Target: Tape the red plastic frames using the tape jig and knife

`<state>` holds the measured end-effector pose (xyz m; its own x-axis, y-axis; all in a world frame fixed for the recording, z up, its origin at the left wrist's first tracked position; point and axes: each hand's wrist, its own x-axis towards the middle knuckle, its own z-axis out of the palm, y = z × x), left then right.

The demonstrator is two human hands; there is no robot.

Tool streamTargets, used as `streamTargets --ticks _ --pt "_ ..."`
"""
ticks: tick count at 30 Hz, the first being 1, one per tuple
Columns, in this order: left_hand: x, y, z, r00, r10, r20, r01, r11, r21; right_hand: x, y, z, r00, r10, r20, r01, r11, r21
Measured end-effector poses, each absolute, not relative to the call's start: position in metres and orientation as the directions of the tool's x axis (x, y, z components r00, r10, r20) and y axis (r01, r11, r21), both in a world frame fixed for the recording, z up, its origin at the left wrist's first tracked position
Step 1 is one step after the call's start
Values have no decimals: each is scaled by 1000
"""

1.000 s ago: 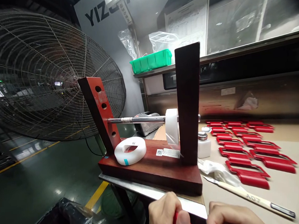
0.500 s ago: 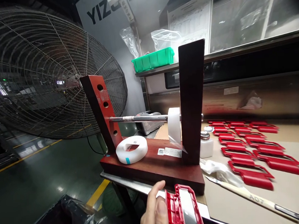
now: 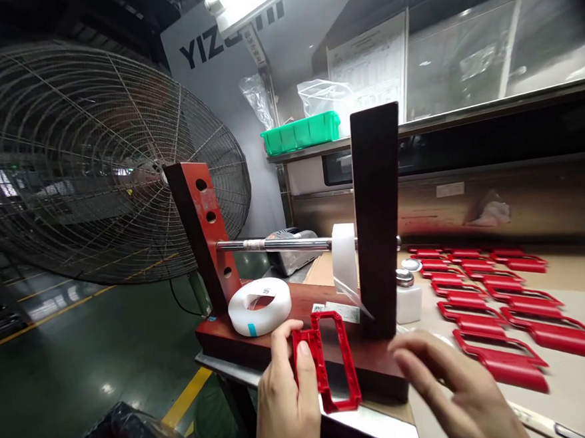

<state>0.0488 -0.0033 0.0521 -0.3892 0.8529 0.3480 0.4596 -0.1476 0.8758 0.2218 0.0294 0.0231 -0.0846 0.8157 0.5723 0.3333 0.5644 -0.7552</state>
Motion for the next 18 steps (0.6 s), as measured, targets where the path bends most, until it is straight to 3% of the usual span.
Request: streamTargets --ticks 3,5,12,18 --pt "43 8 56 -339 837 430 569 -182 802 226 52 35 -108 957 270 183 286 -941" --pt "39 14 55 -281 830 481 646 -207 735 224 61 43 -147 973 179 83 193 -978" --pt "43 23 58 -195 640 743 809 -323 491 210 66 50 -305 943 133 -10 137 -991" --pt "48 24 61 -188 599 778 831 -325 451 213 70 46 -415 902 120 16 139 -990"
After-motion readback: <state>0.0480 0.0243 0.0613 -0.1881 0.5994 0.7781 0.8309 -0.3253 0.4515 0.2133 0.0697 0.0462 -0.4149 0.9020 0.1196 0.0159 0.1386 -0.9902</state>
